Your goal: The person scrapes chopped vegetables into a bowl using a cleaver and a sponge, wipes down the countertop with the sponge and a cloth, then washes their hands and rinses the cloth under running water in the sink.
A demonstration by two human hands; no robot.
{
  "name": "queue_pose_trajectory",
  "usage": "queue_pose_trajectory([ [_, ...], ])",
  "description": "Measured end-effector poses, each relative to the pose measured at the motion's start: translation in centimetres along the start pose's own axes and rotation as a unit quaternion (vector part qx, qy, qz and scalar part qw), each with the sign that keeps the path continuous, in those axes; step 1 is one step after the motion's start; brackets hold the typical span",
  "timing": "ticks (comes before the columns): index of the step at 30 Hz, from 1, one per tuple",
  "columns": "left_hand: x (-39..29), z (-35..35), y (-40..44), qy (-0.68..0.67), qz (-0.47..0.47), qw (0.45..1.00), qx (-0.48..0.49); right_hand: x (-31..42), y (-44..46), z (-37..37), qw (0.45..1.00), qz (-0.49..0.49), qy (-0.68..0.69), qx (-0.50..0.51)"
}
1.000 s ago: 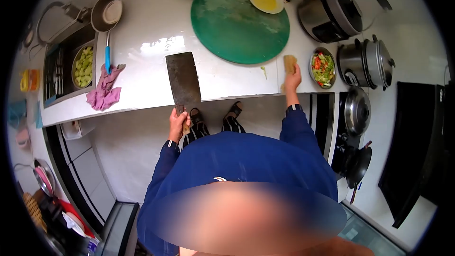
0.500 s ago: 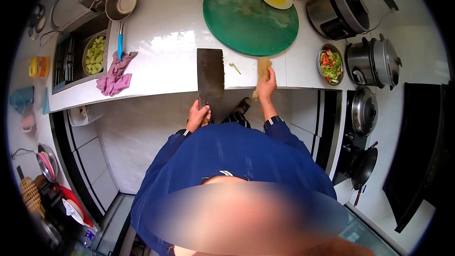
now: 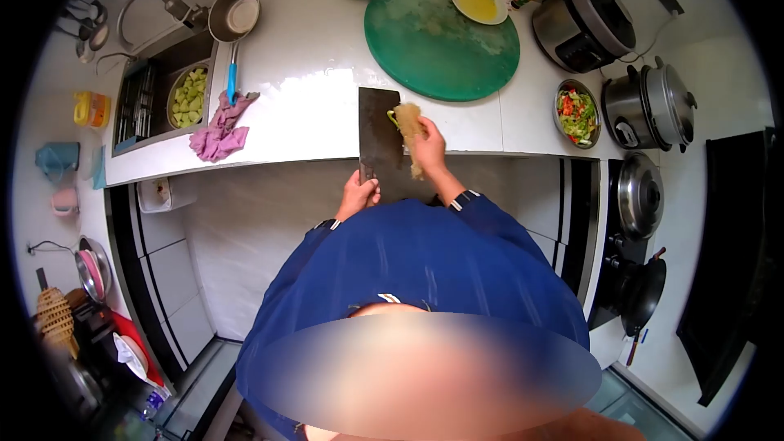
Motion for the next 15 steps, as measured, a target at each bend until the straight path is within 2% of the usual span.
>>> queue_pose_trajectory([
  [2,-1.1,0.6,-0.6,0.0,0.018,0.999,0.032,0.3,1.2,-2.2,0.992,0.063,0.105,-0.018],
  [6,-4.0,3.6,-0.2,0.023,0.035,0.993,0.107,5.0,2.7,-9.8,0.978,-0.035,0.19,-0.077],
  [9,-6.5,8.4,1.2,0.053,0.04,0.986,0.153,11.6,1.3,-15.3,0.977,-0.19,0.006,-0.097],
  [12,-8.1,14.9,2.8,0.092,0.041,0.975,0.198,14.0,0.6,-19.5,0.911,-0.398,-0.106,-0.002],
  [15,-8.8,21.8,4.0,0.124,0.037,0.966,0.225,11.9,1.5,-23.6,0.892,-0.423,-0.153,0.039],
])
Point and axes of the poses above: each hand's wrist, its own y-axis towards the middle knuckle, its own z-axis out of the palm, x = y × z, the point moved 1 cm from there along y, towards the middle knuckle, and after that the axes turned 15 degrees about y, right-handed, at the moved point
